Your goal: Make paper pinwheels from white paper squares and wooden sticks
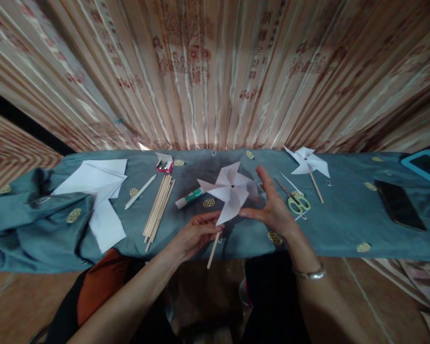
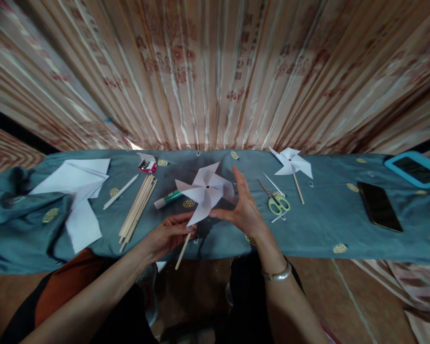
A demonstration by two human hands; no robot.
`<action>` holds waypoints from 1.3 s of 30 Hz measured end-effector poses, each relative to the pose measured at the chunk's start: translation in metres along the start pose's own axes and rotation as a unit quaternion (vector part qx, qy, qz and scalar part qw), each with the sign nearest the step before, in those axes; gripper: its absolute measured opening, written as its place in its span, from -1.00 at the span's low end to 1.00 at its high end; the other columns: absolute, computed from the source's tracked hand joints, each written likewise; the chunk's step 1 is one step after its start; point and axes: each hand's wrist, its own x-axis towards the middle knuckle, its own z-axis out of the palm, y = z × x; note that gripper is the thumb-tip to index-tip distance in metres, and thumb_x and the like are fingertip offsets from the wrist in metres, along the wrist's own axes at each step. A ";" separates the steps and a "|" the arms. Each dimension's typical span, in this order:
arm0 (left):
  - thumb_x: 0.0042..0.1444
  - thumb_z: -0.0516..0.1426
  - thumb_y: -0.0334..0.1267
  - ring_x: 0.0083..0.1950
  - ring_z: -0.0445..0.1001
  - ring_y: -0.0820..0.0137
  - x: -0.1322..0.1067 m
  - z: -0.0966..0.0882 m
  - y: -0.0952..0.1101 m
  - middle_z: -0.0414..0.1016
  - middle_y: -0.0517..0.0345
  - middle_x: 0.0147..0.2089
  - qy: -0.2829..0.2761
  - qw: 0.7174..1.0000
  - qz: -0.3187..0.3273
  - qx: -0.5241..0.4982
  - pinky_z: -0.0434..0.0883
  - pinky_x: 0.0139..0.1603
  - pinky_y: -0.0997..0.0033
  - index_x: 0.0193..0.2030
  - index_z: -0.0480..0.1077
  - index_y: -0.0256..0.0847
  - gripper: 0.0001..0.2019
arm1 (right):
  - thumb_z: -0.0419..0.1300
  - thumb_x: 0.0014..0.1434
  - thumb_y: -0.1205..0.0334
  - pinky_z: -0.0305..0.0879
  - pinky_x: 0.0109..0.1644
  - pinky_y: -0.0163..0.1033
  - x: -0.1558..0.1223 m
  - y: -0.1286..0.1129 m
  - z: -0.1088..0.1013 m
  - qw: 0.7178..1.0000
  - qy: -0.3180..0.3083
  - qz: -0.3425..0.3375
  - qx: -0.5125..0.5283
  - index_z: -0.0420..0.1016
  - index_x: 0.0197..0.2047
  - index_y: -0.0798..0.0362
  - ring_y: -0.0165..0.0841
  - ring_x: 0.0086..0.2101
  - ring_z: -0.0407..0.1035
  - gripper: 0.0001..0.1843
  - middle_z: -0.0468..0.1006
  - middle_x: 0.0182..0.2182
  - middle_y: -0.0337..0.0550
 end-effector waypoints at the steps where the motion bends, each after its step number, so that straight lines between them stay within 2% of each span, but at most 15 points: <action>1: -0.32 0.47 -0.37 -0.42 0.42 0.55 0.000 0.000 0.000 0.54 0.18 -0.43 -0.003 1.000 0.003 0.007 0.34 -0.27 0.52 -0.20 0.63 -0.28 -0.57 | 0.49 -0.25 -0.23 -0.13 0.43 0.24 0.000 -0.001 0.001 1.000 0.003 -0.004 -0.002 -0.12 0.47 -0.09 0.04 0.40 -0.14 0.35 -0.02 0.44 0.08; 5: -0.29 0.47 -0.32 -0.42 0.39 0.54 0.001 0.001 -0.002 0.49 0.18 -0.45 -0.015 0.999 0.015 0.033 0.32 -0.28 0.50 -0.37 0.59 -0.32 -0.71 | 0.48 -0.23 -0.22 -0.18 0.44 0.25 -0.001 -0.002 0.009 0.999 0.021 -0.027 -0.020 -0.08 0.46 -0.11 0.04 0.40 -0.15 0.31 0.02 0.43 0.06; 11: -0.33 0.47 -0.28 -0.42 0.36 0.54 0.002 0.002 -0.003 0.45 0.19 -0.47 0.000 0.998 0.038 0.044 0.29 -0.29 0.50 -0.47 0.55 -0.33 -0.73 | 0.52 -0.31 -0.21 -0.22 0.45 0.25 -0.005 -0.008 0.018 0.998 0.020 -0.035 -0.049 -0.09 0.46 -0.12 0.08 0.41 -0.19 0.38 -0.03 0.44 0.07; 14: -0.34 0.46 -0.29 -0.41 0.35 0.52 0.002 0.002 -0.002 0.45 0.19 -0.48 0.012 0.998 0.044 0.052 0.28 -0.29 0.49 -0.49 0.55 -0.32 -0.74 | 0.52 -0.34 -0.23 -0.20 0.45 0.22 -0.003 -0.008 0.013 1.000 0.022 -0.013 -0.004 -0.05 0.45 -0.08 0.06 0.40 -0.16 0.39 0.01 0.43 0.07; 17: -0.33 0.45 -0.28 -0.41 0.34 0.50 0.001 0.000 -0.001 0.44 0.19 -0.49 0.016 0.995 0.051 0.085 0.26 -0.28 0.46 -0.51 0.54 -0.30 -0.76 | 0.43 -0.17 -0.28 -0.10 0.44 0.16 0.004 -0.002 0.002 0.992 0.049 0.048 0.109 0.13 0.38 -0.07 -0.02 0.37 -0.01 0.14 0.16 0.38 0.05; 20: -0.33 0.43 -0.26 -0.43 0.30 0.48 -0.001 -0.001 -0.002 0.43 0.18 -0.51 0.018 0.991 0.051 0.125 0.21 -0.30 0.43 -0.52 0.55 -0.30 -0.77 | 0.34 -0.04 -0.30 0.15 0.33 0.07 0.014 0.003 -0.006 0.956 0.067 0.134 0.252 0.37 0.21 -0.08 -0.09 0.21 0.32 -0.18 0.51 0.14 -0.01; 23: -0.35 0.43 -0.26 -0.44 0.27 0.48 -0.002 -0.003 -0.004 0.43 0.18 -0.53 0.010 0.989 0.041 0.143 0.19 -0.31 0.42 -0.52 0.56 -0.29 -0.77 | 0.41 -0.09 -0.22 0.43 0.05 -0.06 0.021 0.000 -0.008 0.923 0.025 0.192 0.334 0.51 0.03 -0.06 -0.13 -0.06 0.53 -0.33 0.67 -0.12 -0.09; 26: -0.33 0.42 -0.26 -0.44 0.28 0.48 -0.004 -0.003 -0.006 0.45 0.18 -0.52 -0.003 0.988 0.031 0.149 0.18 -0.31 0.43 -0.50 0.58 -0.28 -0.79 | 0.49 -0.17 -0.06 0.47 -0.25 -0.20 0.023 -0.008 -0.006 0.905 -0.015 0.211 0.368 0.54 -0.04 -0.03 -0.20 -0.25 0.57 -0.38 0.69 -0.23 -0.14; 29: -0.31 0.41 -0.28 -0.43 0.29 0.47 -0.005 -0.002 -0.007 0.46 0.18 -0.52 -0.005 0.988 0.023 0.154 0.18 -0.31 0.44 -0.50 0.59 -0.26 -0.82 | 0.53 -0.23 0.09 0.42 -0.40 -0.27 0.022 -0.012 -0.004 0.895 -0.020 0.226 0.385 0.52 -0.03 -0.05 -0.27 -0.39 0.56 -0.37 0.69 -0.28 -0.20; 32: -0.31 0.41 -0.28 -0.43 0.29 0.48 -0.005 -0.002 -0.007 0.47 0.18 -0.52 0.000 0.987 0.021 0.157 0.19 -0.31 0.46 -0.50 0.60 -0.25 -0.83 | 0.55 -0.26 0.17 0.42 -0.42 -0.29 0.022 -0.012 -0.001 0.887 -0.015 0.230 0.400 0.53 -0.07 -0.06 -0.31 -0.44 0.55 -0.38 0.69 -0.32 -0.24; 36: -0.33 0.43 -0.26 -0.44 0.30 0.50 -0.004 -0.004 -0.008 0.48 0.16 -0.52 -0.004 0.988 0.020 0.150 0.20 -0.31 0.46 -0.50 0.61 -0.26 -0.81 | 0.56 -0.30 0.20 0.47 -0.31 -0.26 0.022 -0.010 0.000 0.885 -0.001 0.224 0.408 0.56 -0.15 -0.04 -0.33 -0.42 0.55 -0.43 0.70 -0.36 -0.26; 39: -0.33 0.45 -0.24 -0.42 0.32 0.51 -0.003 -0.005 -0.009 0.51 0.16 -0.47 -0.004 0.991 0.017 0.135 0.21 -0.30 0.47 -0.38 0.65 -0.25 -0.71 | 0.57 -0.32 0.18 0.47 -0.31 -0.24 0.022 -0.011 0.002 0.889 0.009 0.217 0.402 0.59 -0.24 -0.02 -0.34 -0.46 0.53 -0.50 0.69 -0.42 -0.26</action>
